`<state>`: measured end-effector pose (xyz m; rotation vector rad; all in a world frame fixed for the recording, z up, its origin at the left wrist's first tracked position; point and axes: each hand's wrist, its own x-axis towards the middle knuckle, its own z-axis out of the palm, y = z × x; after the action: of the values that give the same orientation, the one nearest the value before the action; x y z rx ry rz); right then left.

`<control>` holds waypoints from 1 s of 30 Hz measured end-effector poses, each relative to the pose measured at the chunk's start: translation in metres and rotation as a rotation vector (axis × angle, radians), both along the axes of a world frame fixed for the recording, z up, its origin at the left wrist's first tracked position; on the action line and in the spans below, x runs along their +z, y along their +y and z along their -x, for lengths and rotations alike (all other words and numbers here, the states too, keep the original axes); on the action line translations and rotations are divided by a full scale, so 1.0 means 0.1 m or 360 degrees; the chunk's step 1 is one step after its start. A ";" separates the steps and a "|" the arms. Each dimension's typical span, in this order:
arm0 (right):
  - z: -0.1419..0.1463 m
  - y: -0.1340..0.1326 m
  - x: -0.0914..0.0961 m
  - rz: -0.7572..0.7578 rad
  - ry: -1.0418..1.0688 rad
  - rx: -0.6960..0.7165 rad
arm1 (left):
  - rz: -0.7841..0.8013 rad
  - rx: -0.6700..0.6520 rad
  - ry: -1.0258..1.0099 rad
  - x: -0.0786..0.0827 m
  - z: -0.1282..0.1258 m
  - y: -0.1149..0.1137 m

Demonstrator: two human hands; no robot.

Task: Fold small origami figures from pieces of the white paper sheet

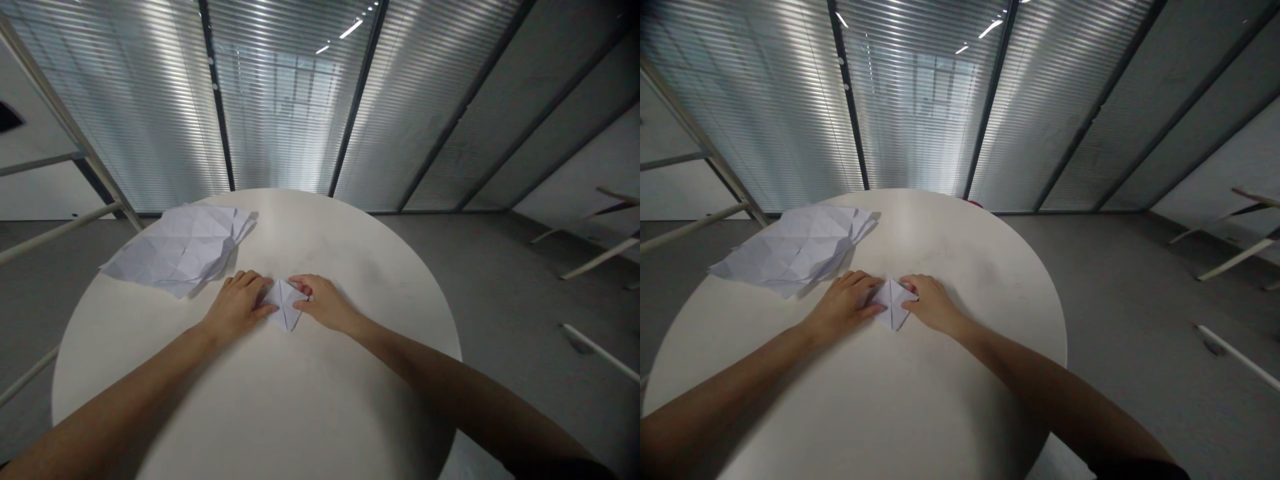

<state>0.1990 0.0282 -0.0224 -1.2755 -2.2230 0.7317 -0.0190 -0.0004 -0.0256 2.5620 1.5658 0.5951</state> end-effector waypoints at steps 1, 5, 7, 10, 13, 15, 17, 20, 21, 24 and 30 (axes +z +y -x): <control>0.00 0.01 0.00 0.0054 0.0031 -0.0017 | 0.0028 0.0059 -0.0020 -0.01 0.00 0.01; -0.04 0.03 -0.01 -0.0022 0.0044 0.0084 | 0.0052 -0.0007 -0.0071 -0.04 0.01 0.01; -0.09 0.02 -0.02 -0.0219 0.0007 0.0237 | -0.0038 -0.0185 -0.0035 -0.01 0.02 -0.02; -0.19 -0.04 -0.04 -0.0522 -0.0141 0.0478 | -0.0161 -0.0477 0.0122 0.09 0.03 -0.09; -0.25 -0.11 -0.03 -0.0716 -0.0354 0.0596 | -0.0171 -0.0680 0.0262 0.19 0.04 -0.14; -0.23 -0.14 0.01 -0.0705 -0.0409 0.0590 | -0.0183 -0.0707 0.0276 0.21 0.02 -0.14; -0.17 -0.15 0.06 -0.0600 -0.0415 0.0530 | -0.0210 -0.0664 0.0240 0.20 0.01 -0.13; -0.06 -0.10 0.14 -0.0400 -0.0402 0.0441 | -0.0127 -0.0567 0.0153 0.14 -0.01 -0.09; -0.02 -0.08 0.17 -0.0336 -0.0396 0.0438 | -0.0070 -0.0536 0.0114 0.12 -0.01 -0.08; 0.05 -0.03 0.23 -0.0140 -0.0453 0.0477 | 0.0057 -0.0430 -0.0007 0.09 0.01 -0.05; 0.15 0.01 0.39 0.0256 -0.0706 0.0414 | 0.0126 -0.0307 -0.0104 0.07 0.01 -0.05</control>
<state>0.1844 0.0293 0.0169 -1.3418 -2.7765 0.7960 -0.0203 -0.0051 -0.0182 2.5669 1.2763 0.5775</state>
